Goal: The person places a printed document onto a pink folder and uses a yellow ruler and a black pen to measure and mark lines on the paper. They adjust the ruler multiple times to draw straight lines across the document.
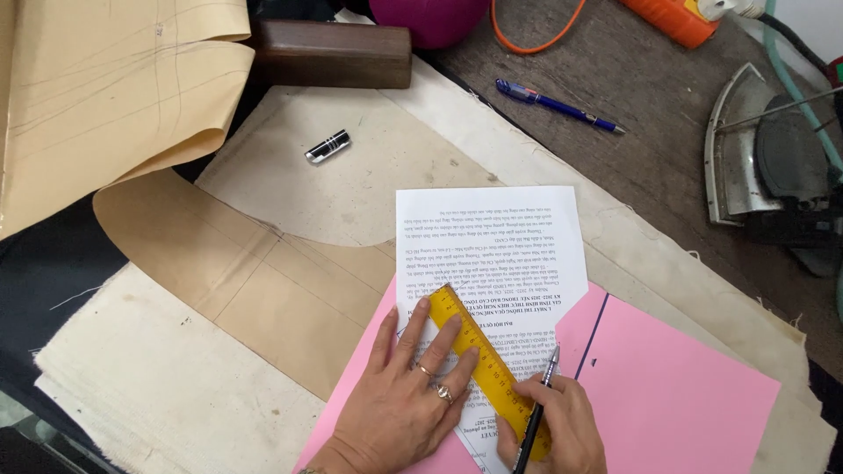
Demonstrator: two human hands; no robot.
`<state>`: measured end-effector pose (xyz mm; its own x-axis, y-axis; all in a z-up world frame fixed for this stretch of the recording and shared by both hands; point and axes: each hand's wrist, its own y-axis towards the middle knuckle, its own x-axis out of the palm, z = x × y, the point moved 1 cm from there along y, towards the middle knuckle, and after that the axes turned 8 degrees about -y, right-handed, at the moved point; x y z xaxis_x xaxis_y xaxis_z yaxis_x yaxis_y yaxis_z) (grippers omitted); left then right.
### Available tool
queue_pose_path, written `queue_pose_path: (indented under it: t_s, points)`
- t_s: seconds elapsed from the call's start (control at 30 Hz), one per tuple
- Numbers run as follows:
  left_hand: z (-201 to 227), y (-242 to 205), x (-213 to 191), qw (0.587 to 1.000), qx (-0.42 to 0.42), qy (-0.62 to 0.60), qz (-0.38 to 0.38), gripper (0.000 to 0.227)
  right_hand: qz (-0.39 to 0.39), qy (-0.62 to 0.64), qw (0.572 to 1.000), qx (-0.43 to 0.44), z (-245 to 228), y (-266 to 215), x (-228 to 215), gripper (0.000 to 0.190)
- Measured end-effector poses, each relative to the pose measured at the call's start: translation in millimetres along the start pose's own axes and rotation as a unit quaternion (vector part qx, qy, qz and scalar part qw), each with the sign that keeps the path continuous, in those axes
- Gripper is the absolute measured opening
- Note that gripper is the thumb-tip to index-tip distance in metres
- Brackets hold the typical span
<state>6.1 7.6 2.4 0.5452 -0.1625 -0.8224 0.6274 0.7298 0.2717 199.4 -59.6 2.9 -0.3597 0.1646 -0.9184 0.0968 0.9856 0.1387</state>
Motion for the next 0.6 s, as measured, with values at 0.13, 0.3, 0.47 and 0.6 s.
queue_pose_path:
  t_s: [0.13, 0.3, 0.47, 0.6]
  points:
    - [0, 1, 0, 1.000, 0.007, -0.003, 0.018, 0.043, -0.016, -0.001, 0.999, 0.035, 0, -1, 1, 0.041]
    - [0, 1, -1, 1.000, 0.006, 0.000, 0.016, 0.044, 0.012, -0.007, 1.000, 0.009, -1, 0, 0, 0.039]
    - [0, 1, -2, 1.000, 0.008, 0.007, 0.017, 0.044, 0.003, -0.011, 1.000, 0.024, -4, 2, -4, 0.039]
    - [0, 2, -1, 0.999, 0.011, 0.013, 0.033, 0.043, -0.029, 0.087, 0.995, 0.045, -9, 27, -23, 0.029]
